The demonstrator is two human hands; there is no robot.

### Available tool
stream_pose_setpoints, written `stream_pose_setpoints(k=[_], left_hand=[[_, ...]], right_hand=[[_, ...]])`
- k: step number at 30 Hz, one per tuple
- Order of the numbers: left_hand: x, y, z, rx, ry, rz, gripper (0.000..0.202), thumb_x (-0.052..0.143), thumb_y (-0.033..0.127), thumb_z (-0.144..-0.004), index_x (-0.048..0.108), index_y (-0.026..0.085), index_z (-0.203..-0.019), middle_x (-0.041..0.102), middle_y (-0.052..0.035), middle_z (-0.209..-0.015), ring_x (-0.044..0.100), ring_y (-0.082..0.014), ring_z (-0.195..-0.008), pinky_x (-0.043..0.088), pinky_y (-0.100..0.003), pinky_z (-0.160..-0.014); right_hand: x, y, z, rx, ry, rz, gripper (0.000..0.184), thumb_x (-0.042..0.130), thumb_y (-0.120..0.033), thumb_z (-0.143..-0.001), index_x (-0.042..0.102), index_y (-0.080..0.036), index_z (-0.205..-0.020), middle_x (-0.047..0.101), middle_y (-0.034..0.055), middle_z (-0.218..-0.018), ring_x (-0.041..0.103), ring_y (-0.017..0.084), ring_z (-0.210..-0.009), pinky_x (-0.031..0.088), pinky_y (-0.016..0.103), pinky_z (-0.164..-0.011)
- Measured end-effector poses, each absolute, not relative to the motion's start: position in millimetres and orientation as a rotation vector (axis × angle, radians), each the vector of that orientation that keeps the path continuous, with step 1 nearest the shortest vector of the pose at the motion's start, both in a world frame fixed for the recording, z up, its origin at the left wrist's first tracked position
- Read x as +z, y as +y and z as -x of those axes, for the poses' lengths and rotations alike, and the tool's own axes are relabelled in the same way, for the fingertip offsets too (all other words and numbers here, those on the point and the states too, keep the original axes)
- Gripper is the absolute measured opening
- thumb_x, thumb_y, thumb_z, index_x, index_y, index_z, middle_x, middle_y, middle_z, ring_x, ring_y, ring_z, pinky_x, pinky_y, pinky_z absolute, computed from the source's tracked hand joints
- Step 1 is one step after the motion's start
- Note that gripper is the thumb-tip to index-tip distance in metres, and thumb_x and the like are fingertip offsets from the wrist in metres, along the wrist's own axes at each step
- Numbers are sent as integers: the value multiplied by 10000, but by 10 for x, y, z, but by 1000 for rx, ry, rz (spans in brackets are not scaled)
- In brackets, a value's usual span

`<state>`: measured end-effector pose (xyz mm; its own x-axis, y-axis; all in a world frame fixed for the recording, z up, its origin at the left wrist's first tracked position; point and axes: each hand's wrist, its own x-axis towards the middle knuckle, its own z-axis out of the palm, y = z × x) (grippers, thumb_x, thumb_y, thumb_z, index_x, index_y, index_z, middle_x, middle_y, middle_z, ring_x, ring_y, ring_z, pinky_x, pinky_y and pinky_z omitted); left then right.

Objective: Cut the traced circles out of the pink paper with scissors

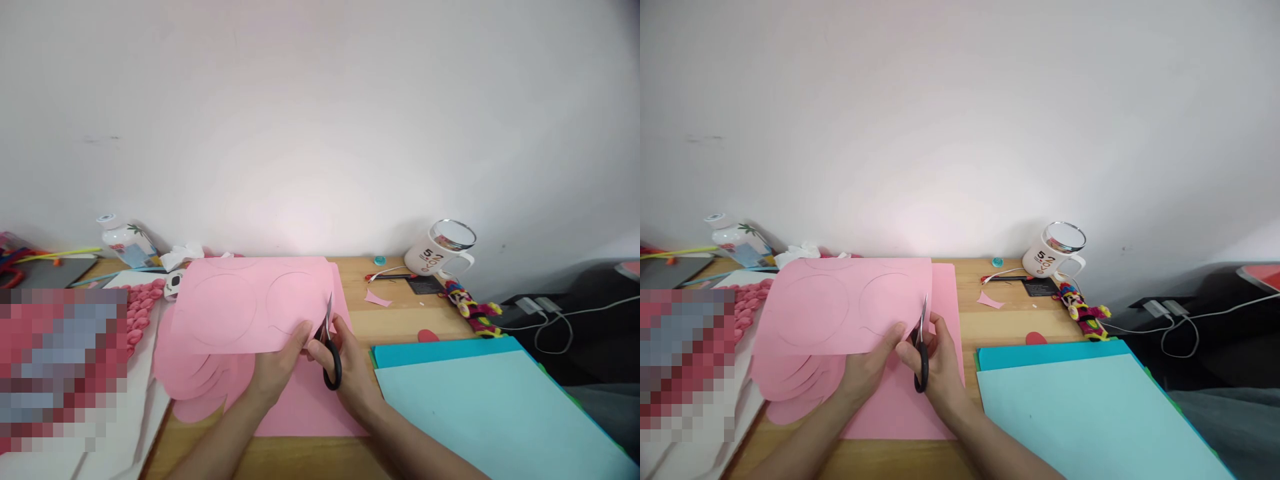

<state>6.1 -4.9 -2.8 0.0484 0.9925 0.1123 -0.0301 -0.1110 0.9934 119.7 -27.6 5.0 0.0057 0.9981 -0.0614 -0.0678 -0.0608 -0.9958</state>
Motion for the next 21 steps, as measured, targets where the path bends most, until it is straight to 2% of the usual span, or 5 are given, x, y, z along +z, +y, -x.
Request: stream_pose_setpoints(k=[8, 13, 21], left_hand=[[-22, -38, -54, 1226, 1061, -1290, 263, 573, 342, -763, 590, 161, -573, 580, -2, -508, 570, -139, -520, 505, -255, -522], [63, -43, -51, 1168, 1007, -1286, 298, 562, 341, -768, 563, 165, -527, 542, 12, -465, 533, -124, -473, 485, -253, -513], [104, -23, -42, 1162, 966, -1255, 290, 572, 356, -755, 577, 167, -534, 553, 5, -456, 553, -141, -461, 486, -269, -489]], right_hand=[[68, -287, -1202, 1293, -1109, 1215, 411, 673, -458, -669, 469, -191, -906, 521, -30, -595, 487, 146, -562, 386, 254, -541], [45, -280, -1200, 1301, -1116, 1195, 378, 665, -442, -687, 466, -188, -885, 507, -28, -578, 476, 147, -576, 374, 250, -530], [52, -270, -1193, 1336, -1046, 1198, 492, 656, -510, -655, 460, -178, -961, 565, -8, -614, 489, 138, -551, 405, 254, -527]])
